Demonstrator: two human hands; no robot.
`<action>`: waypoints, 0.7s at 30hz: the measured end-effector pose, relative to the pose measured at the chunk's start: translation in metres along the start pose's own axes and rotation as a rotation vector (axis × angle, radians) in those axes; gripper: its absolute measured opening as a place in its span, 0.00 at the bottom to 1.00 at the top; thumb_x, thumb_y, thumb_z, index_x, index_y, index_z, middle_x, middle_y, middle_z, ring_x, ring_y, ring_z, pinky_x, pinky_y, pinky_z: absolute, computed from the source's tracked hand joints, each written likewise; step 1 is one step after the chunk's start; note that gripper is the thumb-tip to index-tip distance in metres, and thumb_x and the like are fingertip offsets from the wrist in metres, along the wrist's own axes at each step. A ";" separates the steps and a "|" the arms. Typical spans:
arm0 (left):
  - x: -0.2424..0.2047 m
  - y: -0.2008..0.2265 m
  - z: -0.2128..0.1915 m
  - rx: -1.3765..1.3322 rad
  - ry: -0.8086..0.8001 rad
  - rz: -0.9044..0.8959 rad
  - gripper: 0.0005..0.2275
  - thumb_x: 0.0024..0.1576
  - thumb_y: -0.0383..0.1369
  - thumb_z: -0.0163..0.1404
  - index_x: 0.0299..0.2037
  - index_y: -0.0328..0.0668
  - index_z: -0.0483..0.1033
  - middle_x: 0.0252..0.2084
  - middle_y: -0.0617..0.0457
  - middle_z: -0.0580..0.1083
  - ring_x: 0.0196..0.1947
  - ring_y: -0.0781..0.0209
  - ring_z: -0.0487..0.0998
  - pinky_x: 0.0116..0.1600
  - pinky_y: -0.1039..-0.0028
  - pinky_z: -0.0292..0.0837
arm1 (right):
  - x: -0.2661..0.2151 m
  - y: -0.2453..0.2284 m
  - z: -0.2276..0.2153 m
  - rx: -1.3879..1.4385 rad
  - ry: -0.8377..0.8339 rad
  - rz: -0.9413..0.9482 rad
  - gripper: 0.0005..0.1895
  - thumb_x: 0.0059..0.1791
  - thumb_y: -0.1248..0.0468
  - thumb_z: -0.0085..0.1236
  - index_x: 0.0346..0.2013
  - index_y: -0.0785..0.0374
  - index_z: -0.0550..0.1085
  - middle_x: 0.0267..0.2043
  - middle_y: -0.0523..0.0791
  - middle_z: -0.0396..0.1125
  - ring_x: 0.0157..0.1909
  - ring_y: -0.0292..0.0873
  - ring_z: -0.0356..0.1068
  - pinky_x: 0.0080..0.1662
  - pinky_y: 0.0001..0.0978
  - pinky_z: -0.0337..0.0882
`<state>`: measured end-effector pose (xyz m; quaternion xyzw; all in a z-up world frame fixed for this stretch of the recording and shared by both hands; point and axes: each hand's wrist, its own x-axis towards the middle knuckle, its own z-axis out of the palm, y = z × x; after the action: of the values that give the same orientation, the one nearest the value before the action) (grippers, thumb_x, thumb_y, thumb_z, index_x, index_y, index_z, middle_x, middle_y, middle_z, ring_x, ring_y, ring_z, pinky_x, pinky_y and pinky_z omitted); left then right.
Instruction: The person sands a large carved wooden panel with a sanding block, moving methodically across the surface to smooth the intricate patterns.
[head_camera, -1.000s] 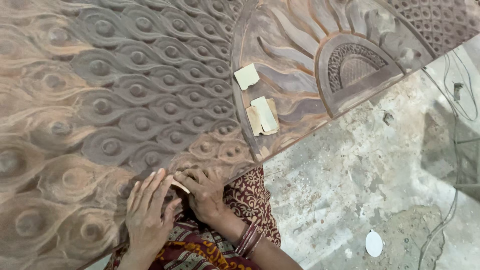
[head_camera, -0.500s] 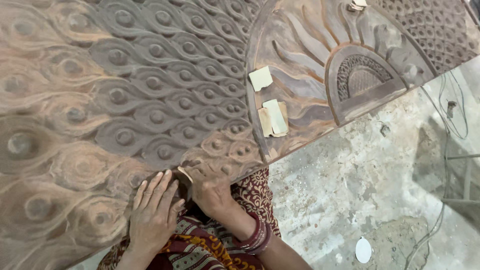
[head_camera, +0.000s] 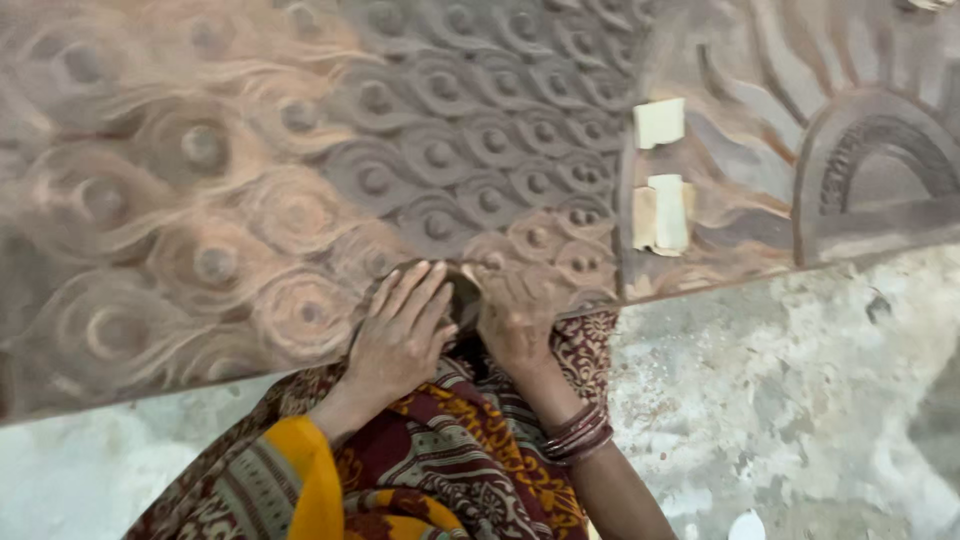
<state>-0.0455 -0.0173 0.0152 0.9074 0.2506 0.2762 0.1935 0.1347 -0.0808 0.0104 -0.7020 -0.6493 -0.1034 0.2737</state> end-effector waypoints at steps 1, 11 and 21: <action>0.001 -0.002 0.001 -0.017 -0.010 -0.007 0.22 0.59 0.37 0.52 0.59 0.27 0.71 0.67 0.38 0.66 0.70 0.42 0.62 0.72 0.51 0.54 | 0.001 0.002 0.008 -0.012 0.034 -0.010 0.16 0.47 0.72 0.59 0.50 0.61 0.79 0.46 0.50 0.74 0.45 0.49 0.74 0.46 0.43 0.73; -0.012 -0.010 0.015 -0.027 0.008 -0.004 0.21 0.58 0.37 0.51 0.58 0.30 0.72 0.66 0.42 0.68 0.69 0.44 0.64 0.71 0.52 0.55 | 0.008 -0.008 0.004 0.056 -0.040 0.095 0.12 0.49 0.74 0.57 0.46 0.61 0.79 0.42 0.45 0.75 0.42 0.45 0.74 0.43 0.38 0.72; -0.008 0.004 0.004 -0.194 0.126 -0.125 0.29 0.53 0.39 0.56 0.64 0.34 0.66 0.61 0.43 0.72 0.64 0.44 0.70 0.69 0.52 0.59 | 0.004 -0.013 -0.003 -0.024 0.013 0.059 0.21 0.37 0.73 0.57 0.44 0.61 0.78 0.38 0.49 0.74 0.40 0.48 0.74 0.40 0.44 0.69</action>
<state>-0.0474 -0.0256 0.0114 0.8479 0.2903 0.3431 0.2812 0.1232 -0.0788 0.0183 -0.7234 -0.6253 -0.1076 0.2722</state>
